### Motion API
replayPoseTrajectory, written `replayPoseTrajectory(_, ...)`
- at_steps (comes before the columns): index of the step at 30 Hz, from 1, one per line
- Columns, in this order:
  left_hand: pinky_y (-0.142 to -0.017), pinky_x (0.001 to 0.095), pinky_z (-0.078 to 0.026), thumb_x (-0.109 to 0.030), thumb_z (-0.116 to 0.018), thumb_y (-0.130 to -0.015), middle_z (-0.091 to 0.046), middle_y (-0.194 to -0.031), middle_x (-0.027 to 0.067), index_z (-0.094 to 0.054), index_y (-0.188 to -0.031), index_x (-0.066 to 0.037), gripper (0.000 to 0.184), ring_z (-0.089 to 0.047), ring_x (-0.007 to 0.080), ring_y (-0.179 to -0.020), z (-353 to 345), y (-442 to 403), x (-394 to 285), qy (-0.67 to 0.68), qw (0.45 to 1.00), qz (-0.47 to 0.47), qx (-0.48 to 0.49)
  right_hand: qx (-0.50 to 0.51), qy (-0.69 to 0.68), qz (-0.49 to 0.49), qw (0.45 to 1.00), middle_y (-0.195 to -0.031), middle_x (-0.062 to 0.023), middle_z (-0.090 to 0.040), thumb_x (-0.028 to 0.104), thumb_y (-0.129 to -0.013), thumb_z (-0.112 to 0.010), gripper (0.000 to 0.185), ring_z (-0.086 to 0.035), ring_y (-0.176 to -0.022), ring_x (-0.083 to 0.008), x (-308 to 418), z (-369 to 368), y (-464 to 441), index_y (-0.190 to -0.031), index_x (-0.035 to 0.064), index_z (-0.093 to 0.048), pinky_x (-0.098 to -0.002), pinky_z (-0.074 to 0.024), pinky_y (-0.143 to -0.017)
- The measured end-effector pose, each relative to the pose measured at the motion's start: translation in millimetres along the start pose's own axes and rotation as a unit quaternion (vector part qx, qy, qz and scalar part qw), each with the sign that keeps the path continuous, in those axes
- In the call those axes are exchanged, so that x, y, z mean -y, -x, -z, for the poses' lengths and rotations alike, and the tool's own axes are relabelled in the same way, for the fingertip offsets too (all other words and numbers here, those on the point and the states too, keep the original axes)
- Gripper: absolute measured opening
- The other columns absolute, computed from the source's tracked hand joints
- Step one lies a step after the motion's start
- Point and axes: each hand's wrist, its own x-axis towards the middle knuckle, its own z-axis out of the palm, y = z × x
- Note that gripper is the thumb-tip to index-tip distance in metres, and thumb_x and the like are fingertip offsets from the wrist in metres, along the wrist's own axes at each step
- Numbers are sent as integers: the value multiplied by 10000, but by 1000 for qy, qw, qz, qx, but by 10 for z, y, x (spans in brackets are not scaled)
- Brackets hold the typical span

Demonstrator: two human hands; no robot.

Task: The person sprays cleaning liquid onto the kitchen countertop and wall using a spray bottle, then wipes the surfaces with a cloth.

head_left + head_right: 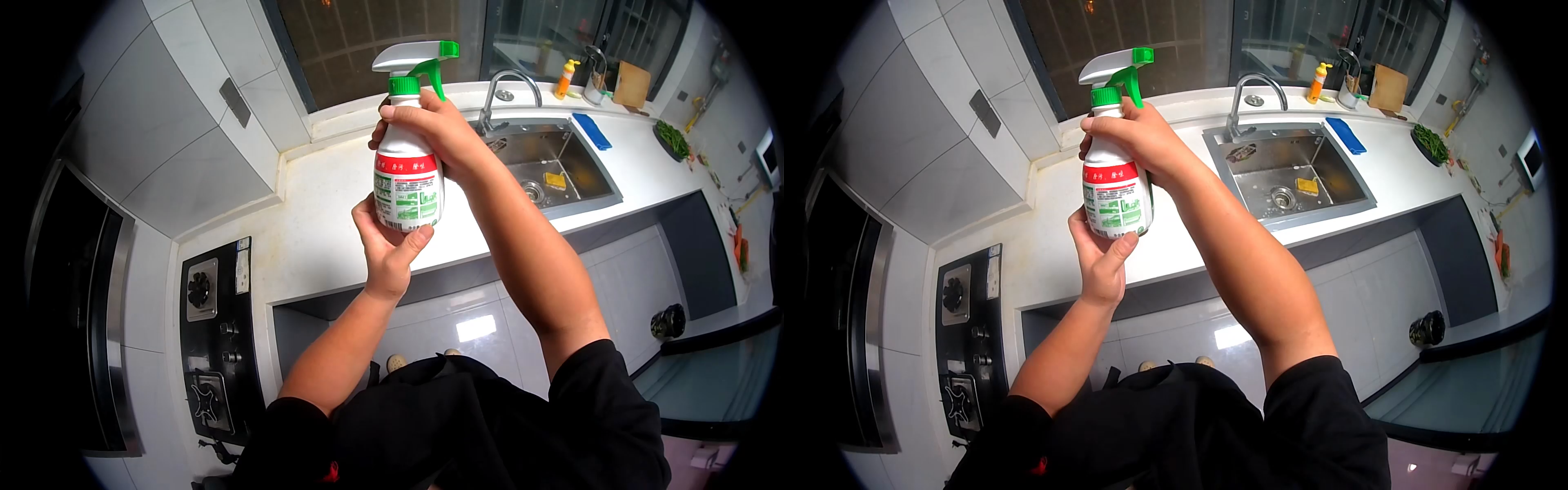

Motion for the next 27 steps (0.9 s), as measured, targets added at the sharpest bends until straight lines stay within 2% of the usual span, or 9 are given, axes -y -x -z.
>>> replayPoseTrajectory(20,-1028,388,-330,-132,-734,-754,-393,-1267,127,-261,-1272,-36,707,-410,214,-1185,-3,-29,29,-2,1000,-12,-8,-11,-7,1,1000,-823,-142,-651,191,-809,-692,317,-673,-779,-252,-1,4,-18,-989,-10,-526,-373,-571,-676)
replayPoseTrajectory(23,-989,383,-385,-93,-724,-761,-361,-1237,160,-218,-1264,-19,716,-425,225,-1152,5,-44,35,-6,1000,-17,0,-5,-6,4,1000,-836,-146,-654,194,-810,-690,321,-673,-776,-252,-10,22,-27,-1002,-6,-527,-369,-569,-680)
replayPoseTrajectory(26,-984,393,-374,-62,-734,-740,-357,-1238,162,-219,-1263,-16,735,-428,235,-1141,-5,-63,92,-27,999,-33,-22,-12,5,3,1000,-857,-140,-657,221,-823,-682,321,-666,-773,-230,-64,56,-63,-1000,-3,-534,-347,-558,-682)
replayPoseTrajectory(27,-984,400,-366,-45,-737,-726,-343,-1249,167,-215,-1273,-20,756,-422,242,-1142,29,-82,187,-125,986,-94,-50,-55,87,13,995,-864,-136,-658,238,-831,-678,324,-660,-769,-216,-118,69,-97,-996,-3,-538,-337,-550,-682)
